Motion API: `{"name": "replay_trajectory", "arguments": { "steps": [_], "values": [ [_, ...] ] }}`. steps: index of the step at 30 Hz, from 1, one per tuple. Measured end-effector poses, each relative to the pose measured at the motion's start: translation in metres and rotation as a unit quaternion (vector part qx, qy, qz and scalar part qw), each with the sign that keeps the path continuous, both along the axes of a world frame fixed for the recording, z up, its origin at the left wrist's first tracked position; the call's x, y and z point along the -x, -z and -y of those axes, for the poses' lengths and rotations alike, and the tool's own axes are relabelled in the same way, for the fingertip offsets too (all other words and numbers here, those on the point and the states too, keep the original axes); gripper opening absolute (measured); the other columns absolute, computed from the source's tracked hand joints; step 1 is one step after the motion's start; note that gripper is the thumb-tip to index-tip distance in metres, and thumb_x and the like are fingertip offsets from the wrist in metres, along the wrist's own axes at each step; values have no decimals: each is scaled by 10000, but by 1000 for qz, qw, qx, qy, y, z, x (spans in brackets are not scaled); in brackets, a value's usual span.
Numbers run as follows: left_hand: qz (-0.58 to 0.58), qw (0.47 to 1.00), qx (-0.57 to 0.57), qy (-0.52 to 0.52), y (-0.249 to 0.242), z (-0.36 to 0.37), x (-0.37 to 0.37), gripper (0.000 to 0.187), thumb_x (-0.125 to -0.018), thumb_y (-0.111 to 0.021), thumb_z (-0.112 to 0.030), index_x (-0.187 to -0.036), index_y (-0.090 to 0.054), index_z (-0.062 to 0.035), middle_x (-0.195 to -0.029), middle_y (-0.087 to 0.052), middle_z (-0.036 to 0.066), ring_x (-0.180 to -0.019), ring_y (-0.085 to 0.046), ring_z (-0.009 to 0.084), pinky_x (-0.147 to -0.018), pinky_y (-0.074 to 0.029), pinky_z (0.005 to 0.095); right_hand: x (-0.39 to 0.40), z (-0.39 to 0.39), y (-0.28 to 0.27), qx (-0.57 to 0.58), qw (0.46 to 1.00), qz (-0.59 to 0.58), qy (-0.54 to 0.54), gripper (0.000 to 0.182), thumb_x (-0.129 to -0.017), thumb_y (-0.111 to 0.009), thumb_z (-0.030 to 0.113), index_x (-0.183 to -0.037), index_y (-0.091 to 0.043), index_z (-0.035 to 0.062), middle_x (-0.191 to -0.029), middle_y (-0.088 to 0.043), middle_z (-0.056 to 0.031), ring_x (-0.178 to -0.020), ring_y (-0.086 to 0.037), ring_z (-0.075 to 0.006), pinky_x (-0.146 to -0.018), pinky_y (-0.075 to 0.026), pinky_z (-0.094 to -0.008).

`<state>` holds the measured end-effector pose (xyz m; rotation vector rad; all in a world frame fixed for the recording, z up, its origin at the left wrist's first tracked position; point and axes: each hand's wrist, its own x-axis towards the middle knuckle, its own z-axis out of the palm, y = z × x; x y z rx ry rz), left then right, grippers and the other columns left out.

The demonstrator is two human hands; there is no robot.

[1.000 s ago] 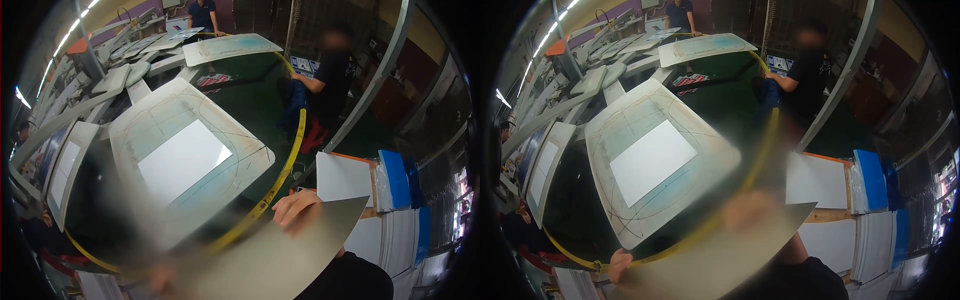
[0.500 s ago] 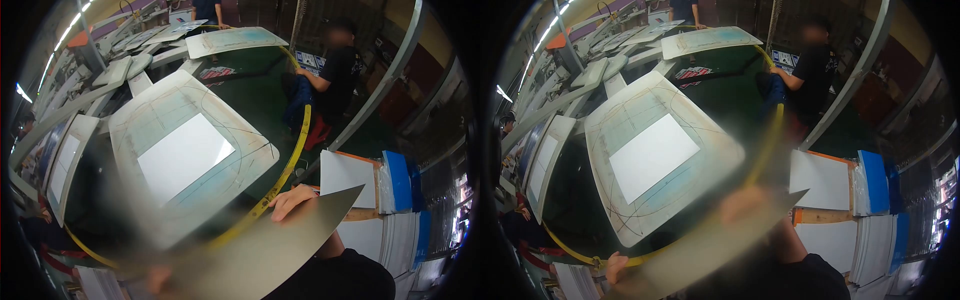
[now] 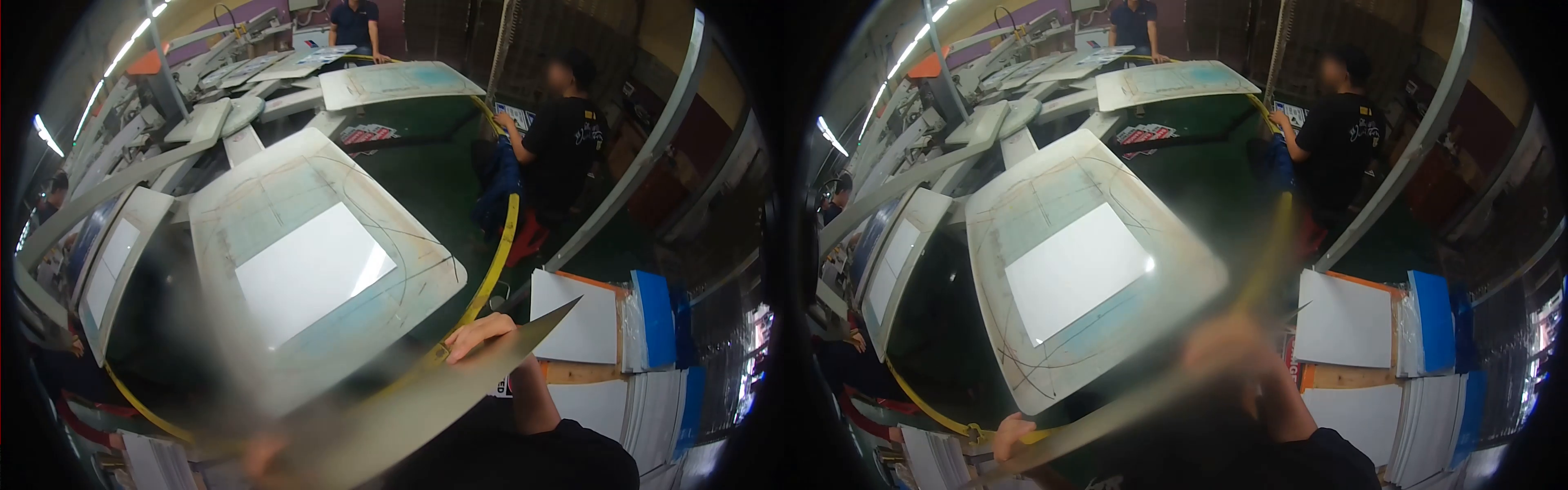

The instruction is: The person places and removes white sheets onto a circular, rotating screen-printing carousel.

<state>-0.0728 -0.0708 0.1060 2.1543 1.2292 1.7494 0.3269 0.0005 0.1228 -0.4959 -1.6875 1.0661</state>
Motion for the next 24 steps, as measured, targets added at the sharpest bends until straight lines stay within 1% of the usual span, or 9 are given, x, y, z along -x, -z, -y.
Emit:
{"name": "replay_trajectory", "arguments": {
  "steps": [2,4,6,7,10,16,19,23,24],
  "values": [
    [-136,981,69,121,64,-10,88,310,-784,-575,-316,-797,-606,-7,-683,-625,123,-636,-609,231,-713,-504,425,0,2,-1,33,996,66,47,301,-784,-672,231,-874,-679,-56,-830,-682,-154,-785,-659,-254,-835,-488,-380],
    [-117,986,76,94,58,-10,82,289,-809,-536,-284,-758,-617,-12,-633,-619,118,-608,-610,234,-695,-511,420,0,-3,18,52,996,50,54,286,-774,-683,222,-866,-681,-49,-831,-684,-150,-781,-661,-251,-826,-495,-373],
    [60,995,16,-81,-6,5,-9,287,-828,-500,-252,-727,-628,-16,-603,-613,117,-591,-610,239,-687,-515,423,6,-2,28,64,998,-19,22,281,-773,-687,220,-861,-682,-46,-831,-685,-149,-780,-664,-248,-821,-501,-368],
    [49,992,37,-110,-9,10,-8,326,-816,-496,-296,-730,-635,-14,-642,-630,123,-613,-618,236,-703,-515,422,8,-3,26,60,997,-54,-4,281,-773,-688,219,-862,-681,-47,-831,-685,-149,-781,-665,-247,-821,-502,-367],
    [14,999,11,-33,-8,15,11,366,-790,-512,-348,-734,-635,-8,-652,-634,122,-607,-619,233,-701,-516,416,14,-4,17,30,995,-81,-52,279,-777,-684,209,-868,-678,-56,-832,-685,-151,-804,-667,-261,-837,-499,-380],
    [49,994,-34,-87,-37,24,-18,419,-802,-525,-393,-726,-609,10,-649,-627,126,-608,-616,233,-688,-513,410,12,-2,6,30,981,-103,-162,275,-791,-671,191,-880,-673,-70,-856,-676,-174,-831,-666,-280,-882,-477,-404],
    [-14,993,-56,-102,-49,32,-25,467,-810,-512,-438,-725,-602,13,-653,-628,126,-604,-615,232,-689,-512,405,15,3,-5,-6,983,-107,-148,297,-814,-643,201,-882,-665,-87,-860,-670,-193,-843,-664,-287,-888,-472,-413],
    [80,996,-41,-13,-30,36,-11,496,-801,-479,-461,-772,-615,15,-685,-645,125,-633,-626,227,-712,-508,406,11,18,-7,16,993,-86,-80,253,-807,-647,196,-847,-678,-52,-814,-675,-178,-795,-672,-290,-861,-488,-406],
    [60,997,-31,-21,-31,41,-9,498,-806,-464,-458,-768,-618,14,-679,-644,126,-623,-625,229,-710,-509,409,11,19,-8,15,990,-96,-101,238,-798,-656,191,-836,-681,-43,-803,-676,-169,-787,-674,-286,-850,-492,-405]
  ]
}}
